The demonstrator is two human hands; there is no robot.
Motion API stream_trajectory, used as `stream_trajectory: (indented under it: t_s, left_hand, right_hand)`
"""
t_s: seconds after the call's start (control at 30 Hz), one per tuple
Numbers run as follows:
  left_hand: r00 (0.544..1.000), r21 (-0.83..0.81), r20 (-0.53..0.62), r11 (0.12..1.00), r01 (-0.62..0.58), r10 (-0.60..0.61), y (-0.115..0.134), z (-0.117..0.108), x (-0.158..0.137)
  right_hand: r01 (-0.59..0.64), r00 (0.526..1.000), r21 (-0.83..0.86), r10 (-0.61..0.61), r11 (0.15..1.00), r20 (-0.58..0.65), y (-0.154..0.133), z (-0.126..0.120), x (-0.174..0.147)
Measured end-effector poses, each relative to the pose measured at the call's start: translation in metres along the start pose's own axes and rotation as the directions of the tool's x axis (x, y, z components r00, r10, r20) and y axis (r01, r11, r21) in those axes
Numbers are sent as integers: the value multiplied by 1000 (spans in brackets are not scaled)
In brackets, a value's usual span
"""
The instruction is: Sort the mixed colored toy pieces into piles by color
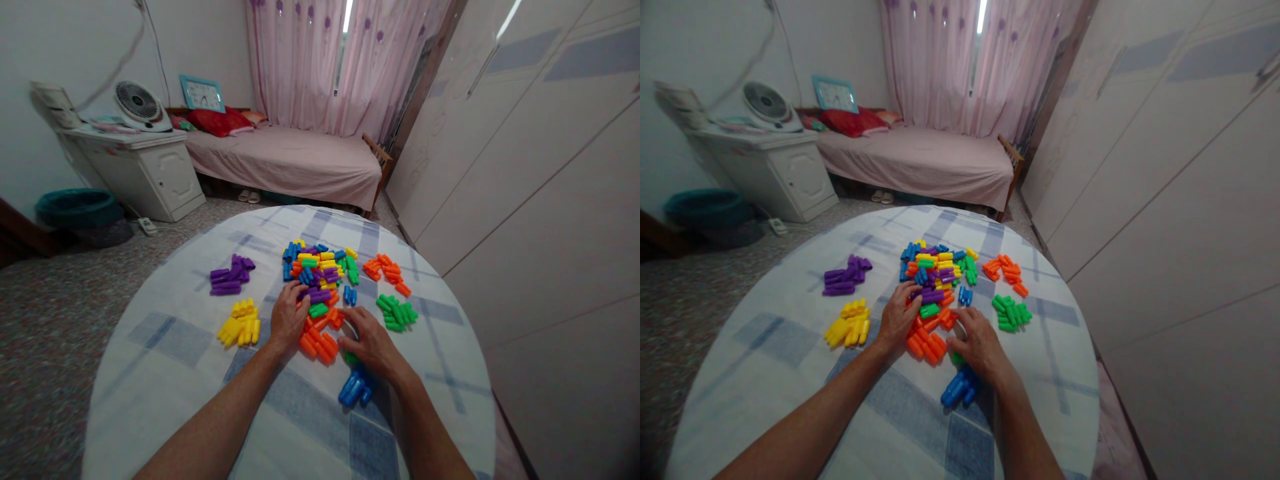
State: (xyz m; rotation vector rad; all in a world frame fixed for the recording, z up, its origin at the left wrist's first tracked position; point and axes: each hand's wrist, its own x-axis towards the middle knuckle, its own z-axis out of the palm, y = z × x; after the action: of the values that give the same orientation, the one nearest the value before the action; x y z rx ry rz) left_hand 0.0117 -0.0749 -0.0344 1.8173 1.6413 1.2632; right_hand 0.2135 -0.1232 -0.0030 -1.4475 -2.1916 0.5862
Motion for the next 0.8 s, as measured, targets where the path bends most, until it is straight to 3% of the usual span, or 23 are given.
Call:
stream_trajectory:
  t_s: [0.3,0.57,0.8]
  left_hand:
    - [1000,4,-1,1000,-3,3,-1,1,0]
    - [1000,6,6,1000,-2,2,-1,1,0]
    - [1000,-3,10,1000,-9,9,-1,1,1]
  right_hand:
    - [-9,994,-20,11,1000,113,-5,-16,-8]
    - [-114,993,-142,118,983,18,0,-14,-8]
    - [-96,992,-138,106,986,70,19,-23,-16]
